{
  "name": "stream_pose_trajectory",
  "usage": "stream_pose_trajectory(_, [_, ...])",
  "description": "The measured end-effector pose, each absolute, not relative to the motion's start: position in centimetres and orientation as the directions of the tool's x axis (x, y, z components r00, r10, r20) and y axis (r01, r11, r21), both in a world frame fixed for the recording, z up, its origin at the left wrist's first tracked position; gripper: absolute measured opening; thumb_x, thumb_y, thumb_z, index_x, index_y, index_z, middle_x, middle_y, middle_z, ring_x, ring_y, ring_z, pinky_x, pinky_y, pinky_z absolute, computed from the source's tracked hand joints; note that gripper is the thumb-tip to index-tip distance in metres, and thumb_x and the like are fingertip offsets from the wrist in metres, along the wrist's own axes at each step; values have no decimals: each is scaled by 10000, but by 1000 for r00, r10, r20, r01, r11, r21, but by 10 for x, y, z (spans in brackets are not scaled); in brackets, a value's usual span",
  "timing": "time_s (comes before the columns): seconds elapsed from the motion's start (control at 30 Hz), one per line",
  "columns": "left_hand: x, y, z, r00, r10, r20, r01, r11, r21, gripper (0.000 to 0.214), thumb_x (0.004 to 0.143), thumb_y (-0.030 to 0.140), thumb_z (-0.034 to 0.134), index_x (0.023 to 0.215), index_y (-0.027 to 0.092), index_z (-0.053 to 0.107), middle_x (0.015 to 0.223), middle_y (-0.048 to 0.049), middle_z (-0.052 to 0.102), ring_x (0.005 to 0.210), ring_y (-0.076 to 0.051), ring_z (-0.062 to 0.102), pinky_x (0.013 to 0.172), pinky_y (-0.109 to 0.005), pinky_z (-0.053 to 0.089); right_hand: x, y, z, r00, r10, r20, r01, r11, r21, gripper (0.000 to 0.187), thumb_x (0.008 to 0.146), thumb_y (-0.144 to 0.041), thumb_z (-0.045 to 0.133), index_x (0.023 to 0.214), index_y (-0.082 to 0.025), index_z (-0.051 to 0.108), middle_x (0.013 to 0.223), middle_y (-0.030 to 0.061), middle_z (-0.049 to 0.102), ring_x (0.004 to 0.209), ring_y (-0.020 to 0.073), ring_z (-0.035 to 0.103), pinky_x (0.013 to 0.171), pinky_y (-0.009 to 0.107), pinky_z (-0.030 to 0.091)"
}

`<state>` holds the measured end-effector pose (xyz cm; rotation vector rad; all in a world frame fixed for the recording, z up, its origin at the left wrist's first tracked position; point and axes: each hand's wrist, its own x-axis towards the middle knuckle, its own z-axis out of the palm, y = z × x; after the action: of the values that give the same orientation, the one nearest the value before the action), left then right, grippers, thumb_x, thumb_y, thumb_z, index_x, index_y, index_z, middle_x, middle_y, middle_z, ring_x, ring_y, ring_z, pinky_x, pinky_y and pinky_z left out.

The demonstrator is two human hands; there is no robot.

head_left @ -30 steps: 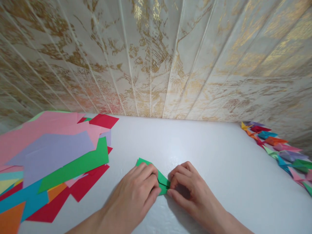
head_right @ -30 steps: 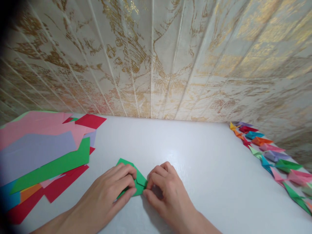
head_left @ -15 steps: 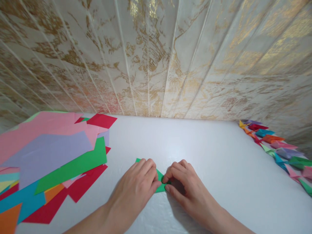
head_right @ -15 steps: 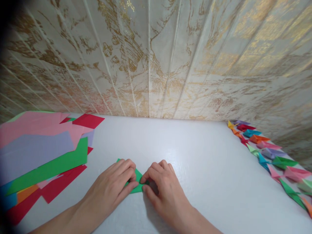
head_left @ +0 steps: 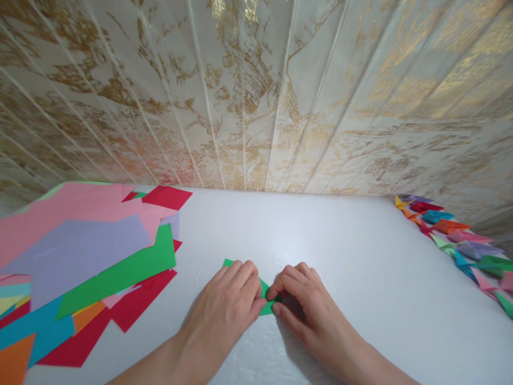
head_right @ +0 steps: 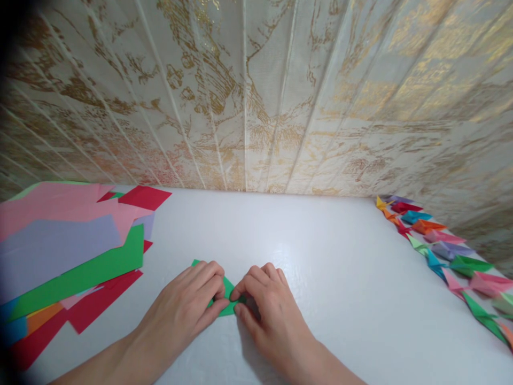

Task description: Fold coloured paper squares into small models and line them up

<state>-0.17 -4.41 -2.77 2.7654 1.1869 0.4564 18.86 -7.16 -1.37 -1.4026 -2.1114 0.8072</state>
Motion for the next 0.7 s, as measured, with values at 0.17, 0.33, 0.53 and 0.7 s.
stream_pose_trajectory(0.17, [-1, -45, -29, 644, 732, 223, 711, -680, 181, 213, 806, 60, 712, 797, 191, 543, 855, -11, 581, 779, -231, 572, 679, -386, 505, 193, -74, -15, -430, 886, 173, 629, 432, -646, 214, 903, -24, 549, 941, -220, 626, 925, 30, 647, 864, 209, 539, 771, 348, 433])
stream_pose_trajectory(0.33, [-1, -44, -30, 639, 735, 227, 711, -677, 190, 229, 788, 62, 732, 796, 190, 542, 844, -10, 576, 762, -232, 571, 686, -400, 510, 209, -73, -8, -712, 659, 242, 555, 740, -381, 232, 987, -75, 457, 1110, -182, 621, 1090, 85, 686, 926, 204, 600, 815, 340, 464])
stream_pose_trajectory(0.53, [-2, -43, -29, 650, 723, 234, 699, -689, 191, 234, 800, 104, 753, 794, 188, 534, 836, -9, 577, 754, -230, 571, 684, -397, 510, 220, -66, -4, -786, 575, 227, 497, 806, -321, 236, 994, -110, 469, 1128, -173, 653, 1071, 106, 707, 986, 225, 614, 848, 374, 461])
stream_pose_trajectory(0.7, [-2, -43, -30, 652, 725, 224, 705, -688, 172, 227, 809, 95, 735, 810, 194, 531, 858, -5, 581, 766, -220, 570, 701, -382, 497, 218, -63, -1, -749, 623, 226, 481, 745, -462, 271, 943, -49, 487, 1076, -193, 674, 1095, 96, 699, 1016, 215, 610, 858, 364, 472])
